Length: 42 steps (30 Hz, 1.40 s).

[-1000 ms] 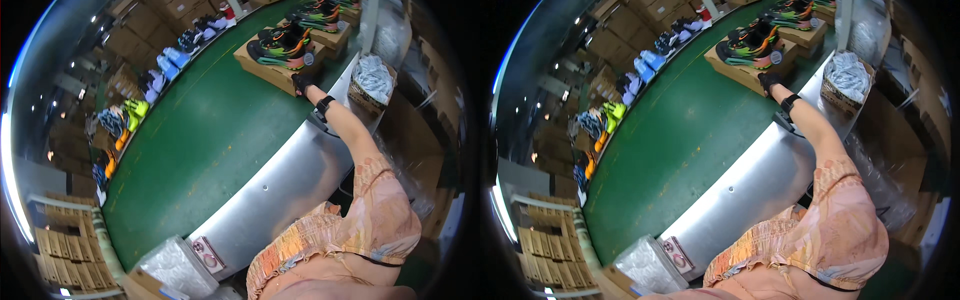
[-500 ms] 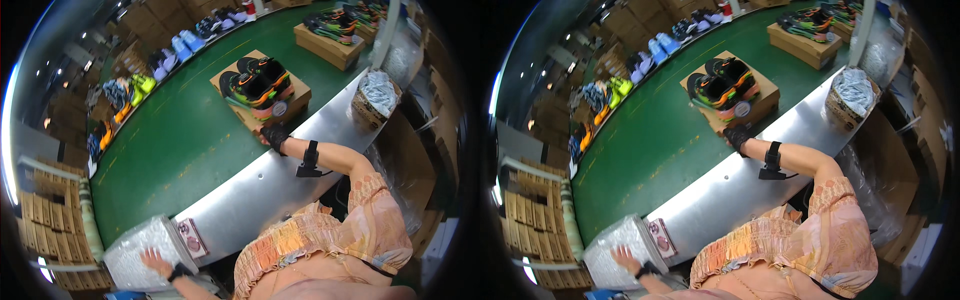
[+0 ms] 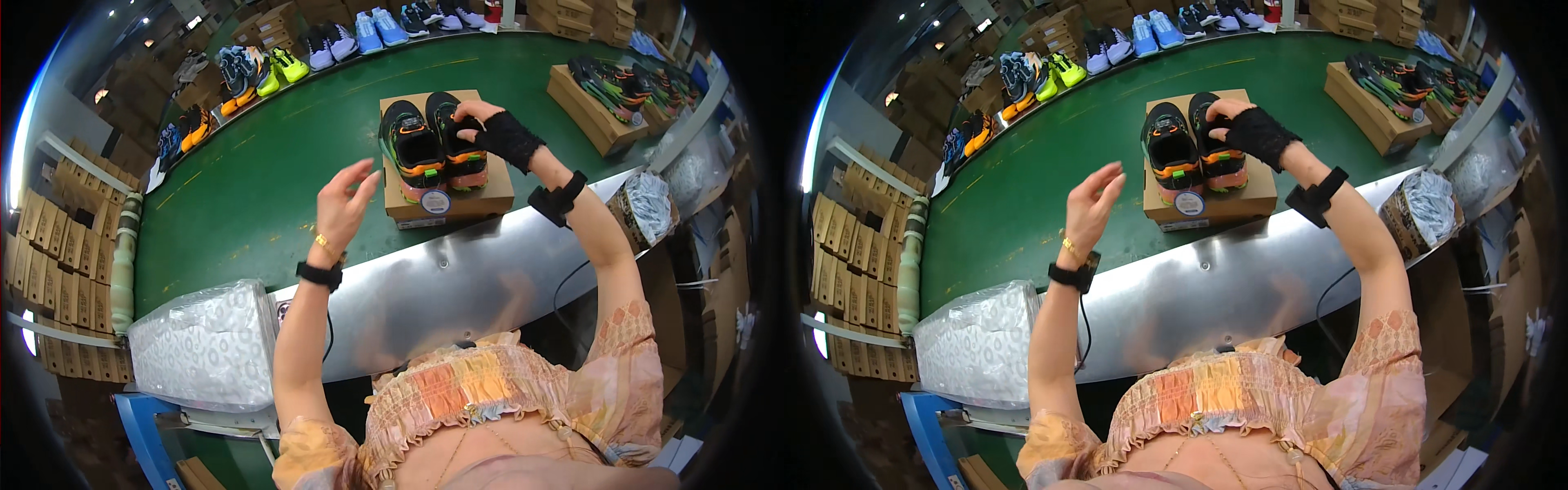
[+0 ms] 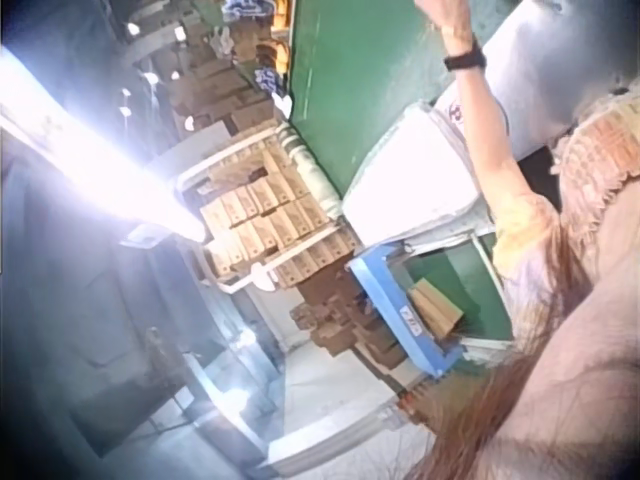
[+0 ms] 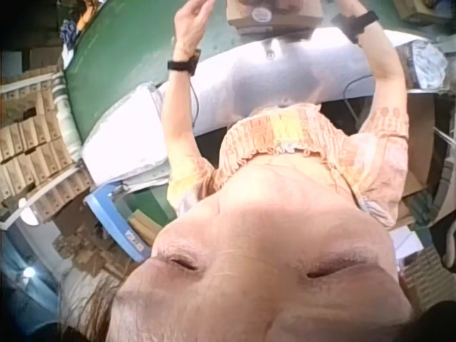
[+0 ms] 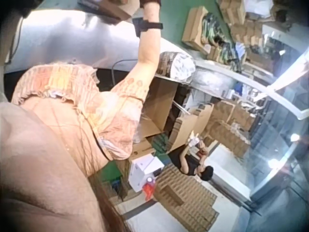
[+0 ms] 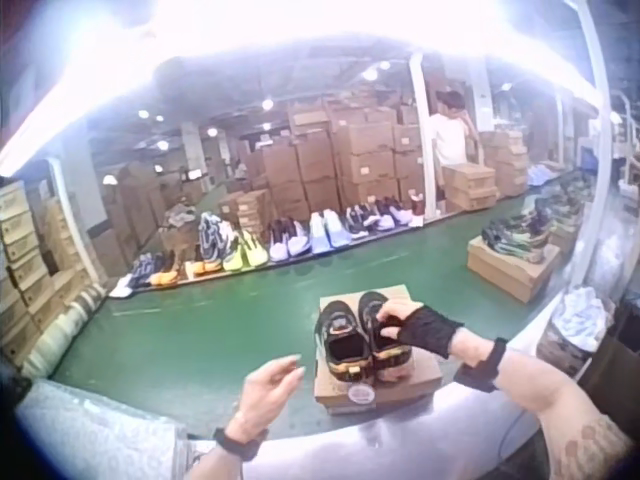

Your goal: Packing pairs of shoes into boxes using tissue paper.

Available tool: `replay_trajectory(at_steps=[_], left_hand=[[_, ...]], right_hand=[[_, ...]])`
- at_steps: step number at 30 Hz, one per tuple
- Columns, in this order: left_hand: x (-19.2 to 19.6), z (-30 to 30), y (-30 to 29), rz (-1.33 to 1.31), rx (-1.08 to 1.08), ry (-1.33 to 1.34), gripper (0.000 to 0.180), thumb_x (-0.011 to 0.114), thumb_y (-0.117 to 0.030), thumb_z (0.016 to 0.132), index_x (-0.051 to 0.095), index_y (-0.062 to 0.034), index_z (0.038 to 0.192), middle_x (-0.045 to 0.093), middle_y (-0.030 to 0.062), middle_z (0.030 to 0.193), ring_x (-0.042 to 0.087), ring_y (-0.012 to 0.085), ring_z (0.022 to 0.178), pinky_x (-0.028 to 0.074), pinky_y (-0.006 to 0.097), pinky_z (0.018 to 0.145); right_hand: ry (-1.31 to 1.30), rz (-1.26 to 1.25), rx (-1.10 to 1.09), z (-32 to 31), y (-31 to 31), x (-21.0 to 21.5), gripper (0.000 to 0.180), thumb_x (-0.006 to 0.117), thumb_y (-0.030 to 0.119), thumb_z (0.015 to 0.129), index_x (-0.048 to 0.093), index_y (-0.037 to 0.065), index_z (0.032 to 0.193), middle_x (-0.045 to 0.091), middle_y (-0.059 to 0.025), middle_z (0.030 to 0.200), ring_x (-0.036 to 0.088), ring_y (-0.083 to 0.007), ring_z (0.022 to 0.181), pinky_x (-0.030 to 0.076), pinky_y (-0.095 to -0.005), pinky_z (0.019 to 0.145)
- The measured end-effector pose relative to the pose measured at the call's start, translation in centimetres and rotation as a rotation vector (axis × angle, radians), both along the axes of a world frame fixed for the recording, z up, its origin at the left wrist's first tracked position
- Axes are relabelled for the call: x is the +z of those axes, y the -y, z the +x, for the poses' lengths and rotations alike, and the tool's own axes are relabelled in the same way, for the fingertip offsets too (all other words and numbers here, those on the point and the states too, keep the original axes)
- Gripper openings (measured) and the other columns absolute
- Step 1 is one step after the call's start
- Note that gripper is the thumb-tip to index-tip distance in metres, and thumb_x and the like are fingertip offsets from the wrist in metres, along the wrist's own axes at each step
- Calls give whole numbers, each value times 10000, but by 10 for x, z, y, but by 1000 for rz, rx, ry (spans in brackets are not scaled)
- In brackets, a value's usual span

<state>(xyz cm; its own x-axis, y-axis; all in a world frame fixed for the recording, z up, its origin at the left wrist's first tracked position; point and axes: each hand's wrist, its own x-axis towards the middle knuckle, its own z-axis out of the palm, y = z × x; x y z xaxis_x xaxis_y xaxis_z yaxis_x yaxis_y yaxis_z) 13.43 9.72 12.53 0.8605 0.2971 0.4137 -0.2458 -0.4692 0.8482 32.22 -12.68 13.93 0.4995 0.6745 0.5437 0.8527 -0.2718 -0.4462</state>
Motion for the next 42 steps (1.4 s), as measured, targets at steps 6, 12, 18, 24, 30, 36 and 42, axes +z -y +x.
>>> replay_trajectory(at_steps=[6, 12, 18, 24, 30, 36, 42], left_hand=[[-3, 77, 11, 315, -44, 23, 299, 624, -148, 764, 578, -9, 1025, 598, 112, 997, 565, 112, 849, 469, 230, 686], [15, 111, 0, 156, 70, -102, 256, 659, -222, 710, 645, -37, 886, 644, 121, 758, 625, 146, 675, 477, 249, 623], [19, 117, -8, 135, 72, -210, 252, 654, -233, 717, 653, -30, 865, 652, 92, 756, 608, 119, 680, 466, 229, 642], [-45, 79, -42, -290, 92, -119, 530, 624, -330, 762, 492, 39, 1119, 590, 134, 975, 537, 119, 865, 430, 232, 726], [-149, 64, -34, -104, 176, -445, 564, 482, -452, 811, 564, 87, 958, 601, 173, 829, 555, 203, 779, 439, 299, 691], [-152, 70, -26, -282, 166, -555, 574, 509, -483, 773, 599, 84, 745, 590, 119, 675, 545, 162, 639, 432, 291, 577], [-163, 41, -96, -605, 211, -304, 445, 584, -349, 738, 594, 96, 768, 597, 117, 701, 556, 167, 620, 439, 296, 540]], right_hand=[[-42, 30, -12, 19, -11, -14, 206, 587, 150, 737, 561, 68, 924, 605, -103, 872, 578, -243, 783, 453, -293, 713], [-378, 19, 16, 47, -23, 14, 162, 589, 171, 758, 595, 43, 857, 593, -36, 727, 541, -93, 674, 438, -227, 620], [-507, -14, 9, 47, -27, 26, 194, 622, 202, 719, 611, 50, 840, 582, -40, 712, 532, -115, 685, 430, -245, 649], [172, -58, -138, 11, -13, 0, 300, 635, 124, 676, 568, 119, 968, 598, -79, 750, 572, -236, 705, 456, -307, 659], [-10, -510, -113, -42, -45, 26, 373, 560, 346, 716, 540, 96, 992, 591, -174, 871, 565, -310, 851, 435, -366, 757], [-99, -684, -130, -17, -61, -5, 310, 563, 245, 707, 576, 44, 942, 595, -171, 872, 567, -299, 850, 438, -361, 757], [29, -235, 390, -62, -5, -11, 464, 601, 75, 626, 506, 83, 1080, 588, -164, 842, 586, -299, 770, 473, -342, 680]])
